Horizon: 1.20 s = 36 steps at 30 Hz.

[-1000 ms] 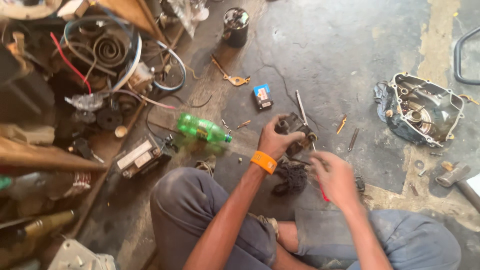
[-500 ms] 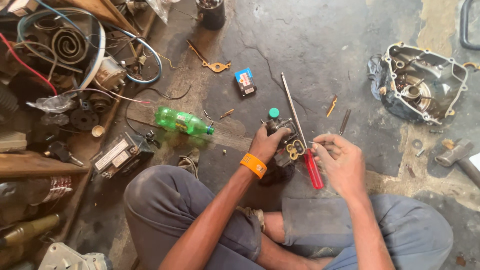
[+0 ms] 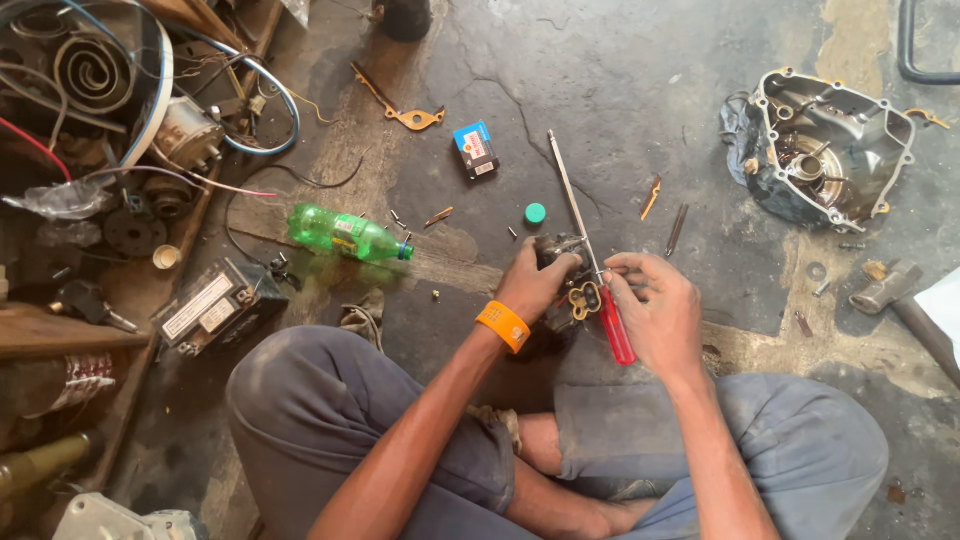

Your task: The person sits cross-legged on the workshop floor and repairs a small engine carburetor, using a red-handled screwdriver to loosen its parts and turning the assembly over by hand to work on different sides while screws and small parts lie scattered around.

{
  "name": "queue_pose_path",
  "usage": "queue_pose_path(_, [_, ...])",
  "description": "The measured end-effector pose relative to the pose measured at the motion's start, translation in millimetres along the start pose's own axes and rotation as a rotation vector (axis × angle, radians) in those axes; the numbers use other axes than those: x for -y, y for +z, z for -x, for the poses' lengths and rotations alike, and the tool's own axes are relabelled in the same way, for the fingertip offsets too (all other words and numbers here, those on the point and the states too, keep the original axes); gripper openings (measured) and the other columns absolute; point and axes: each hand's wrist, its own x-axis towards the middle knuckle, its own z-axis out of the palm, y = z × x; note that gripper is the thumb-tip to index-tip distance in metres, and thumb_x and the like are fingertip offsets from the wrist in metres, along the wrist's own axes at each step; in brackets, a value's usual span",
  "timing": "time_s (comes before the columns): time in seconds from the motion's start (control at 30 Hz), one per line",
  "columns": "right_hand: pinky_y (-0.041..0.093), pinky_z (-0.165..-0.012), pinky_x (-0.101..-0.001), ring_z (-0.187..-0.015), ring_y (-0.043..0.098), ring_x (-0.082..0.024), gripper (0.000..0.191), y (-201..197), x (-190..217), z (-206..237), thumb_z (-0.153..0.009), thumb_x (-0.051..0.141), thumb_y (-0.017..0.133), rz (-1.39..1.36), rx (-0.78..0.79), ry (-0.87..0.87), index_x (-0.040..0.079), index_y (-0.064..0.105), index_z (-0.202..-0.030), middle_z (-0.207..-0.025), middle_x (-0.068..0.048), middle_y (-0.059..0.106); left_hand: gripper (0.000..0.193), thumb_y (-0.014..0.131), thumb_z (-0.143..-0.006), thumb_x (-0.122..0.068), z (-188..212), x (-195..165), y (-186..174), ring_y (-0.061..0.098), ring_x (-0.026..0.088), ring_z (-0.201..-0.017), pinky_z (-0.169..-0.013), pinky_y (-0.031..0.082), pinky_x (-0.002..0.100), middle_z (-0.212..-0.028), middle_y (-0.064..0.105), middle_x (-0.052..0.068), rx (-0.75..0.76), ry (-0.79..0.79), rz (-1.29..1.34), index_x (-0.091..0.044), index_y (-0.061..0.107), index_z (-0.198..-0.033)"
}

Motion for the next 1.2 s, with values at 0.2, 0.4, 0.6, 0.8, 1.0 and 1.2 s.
queue_pose_path(0.2, [0.059,-0.072,-0.029,-0.085,0.074,-0.014,0.016,3,-2,-3,-0.092,0.006,0.071,0.022,0.01,-0.004,0.001,0.075,-0.107,-0.096,-0.009,0.077,0.058,0.072,-0.078,-0.041,1,-4,1,0.073,0.028,-0.099,-0.089,0.055,0.038,-0.106,0.074,0.018,0.007,-0.012,-0.08,0.0,0.061,-0.117])
queue_pose_path(0.4, [0.061,-0.072,-0.0309,-0.085,0.076,-0.017,0.016,5,4,-2,-0.091,0.004,0.07,0.106,0.001,-0.065,0.002,0.075,-0.106,-0.098,-0.01,0.074,0.062,0.07,-0.08,-0.044,3,-8,-1,0.072,0.03,-0.101,-0.09,0.054,0.04,-0.109,0.073,0.02,0.012,-0.058,-0.145,0.001,0.06,-0.121])
queue_pose_path(0.6, [0.061,-0.074,-0.032,-0.087,0.075,-0.018,0.016,3,8,-1,-0.09,0.002,0.07,0.135,-0.006,-0.134,0.002,0.075,-0.105,-0.099,-0.01,0.074,0.064,0.067,-0.078,-0.047,5,-13,0,0.075,0.031,-0.1,-0.089,0.055,0.041,-0.107,0.075,0.02,0.023,-0.114,-0.126,-0.001,0.06,-0.121])
queue_pose_path(0.8, [0.06,-0.073,-0.0318,-0.083,0.076,-0.018,0.015,2,7,-3,-0.089,0.006,0.073,0.167,0.032,-0.153,0.003,0.076,-0.104,-0.097,-0.008,0.076,0.066,0.067,-0.081,-0.052,4,-10,0,0.07,0.037,-0.108,-0.095,0.052,0.044,-0.112,0.072,0.024,0.01,-0.094,-0.236,0.0,0.062,-0.121])
queue_pose_path(1.0, [0.059,-0.071,-0.0303,-0.082,0.076,-0.016,0.015,-1,3,-4,-0.089,0.009,0.074,0.149,0.07,-0.091,0.003,0.076,-0.103,-0.096,-0.007,0.077,0.073,0.068,-0.078,-0.054,5,-10,1,0.07,0.037,-0.108,-0.095,0.053,0.044,-0.116,0.071,0.024,-0.029,-0.133,-0.189,0.0,0.056,-0.126])
queue_pose_path(1.2, [0.057,-0.068,-0.0281,-0.078,0.075,-0.012,0.015,1,1,-4,-0.088,0.012,0.076,0.119,0.083,-0.011,0.003,0.077,-0.101,-0.088,-0.007,0.079,0.076,0.068,-0.078,-0.057,5,-8,1,0.07,0.037,-0.108,-0.094,0.053,0.043,-0.115,0.071,0.025,-0.032,-0.125,-0.224,0.002,0.058,-0.124])
